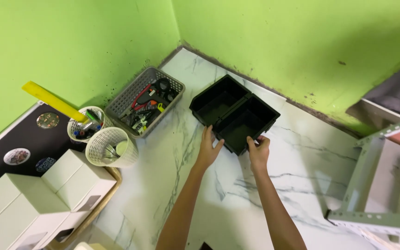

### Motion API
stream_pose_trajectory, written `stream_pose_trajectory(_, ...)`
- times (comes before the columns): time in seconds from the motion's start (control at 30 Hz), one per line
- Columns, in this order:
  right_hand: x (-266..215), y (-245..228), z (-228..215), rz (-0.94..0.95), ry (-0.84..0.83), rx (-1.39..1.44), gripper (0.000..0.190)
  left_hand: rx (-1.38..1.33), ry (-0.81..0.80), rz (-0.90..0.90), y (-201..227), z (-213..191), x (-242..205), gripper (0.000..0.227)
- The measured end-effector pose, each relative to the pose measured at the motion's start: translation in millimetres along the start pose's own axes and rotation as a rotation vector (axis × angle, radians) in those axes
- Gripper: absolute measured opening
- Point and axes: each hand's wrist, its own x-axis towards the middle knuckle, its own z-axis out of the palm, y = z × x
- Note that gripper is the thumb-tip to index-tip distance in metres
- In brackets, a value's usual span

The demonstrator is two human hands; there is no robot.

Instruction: The person wipes a marble countertop with a cloth, then moves a spray bottle and a basket. They pack a cardboard box with a red cloth, a duster, and a beige cloth, then wipe a plastic bin and place it on the counter. Finally, they arrange small white boxes on a tray.

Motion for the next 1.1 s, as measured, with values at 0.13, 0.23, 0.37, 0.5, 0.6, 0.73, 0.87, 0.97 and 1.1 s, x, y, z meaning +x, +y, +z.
stream_pose_trajectory(0.13,45,1,47,-0.056,0.019,-0.075,0.051,0.168,-0.021,0.034,-28,-18,69,0.074)
stream_pose_trajectory(0.23,60,-6,75,-0.098,0.029,-0.077,0.053,0.41,-0.044,0.042,-9,-38,105,0.066)
stream_pose_trajectory(0.37,67,-17,103,-0.149,0.012,-0.144,0.053,0.663,0.109,0.12,-6,-60,160,0.065)
stream_pose_trajectory(0.5,80,-24,123,-0.167,-0.042,-0.129,0.056,1.023,0.124,0.221,-17,-79,200,0.066)
stream_pose_trajectory(0.6,85,-35,136,-0.201,-0.151,-0.113,0.063,1.099,0.058,0.217,-35,-86,212,0.055)
stream_pose_trajectory(0.73,108,-23,159,-0.385,-0.374,0.012,0.083,1.079,0.065,0.236,-33,-88,212,0.056)
stream_pose_trajectory(0.87,126,-30,181,-0.392,-0.433,-0.073,0.091,0.984,0.15,0.308,-23,-85,218,0.077)
stream_pose_trajectory(0.97,141,-24,205,-0.425,-0.445,-0.097,0.091,0.956,0.159,0.279,-22,-82,223,0.082)
stream_pose_trajectory(1.1,142,-38,234,-0.504,-0.421,-0.251,0.091,0.971,0.171,0.201,-29,-84,230,0.079)
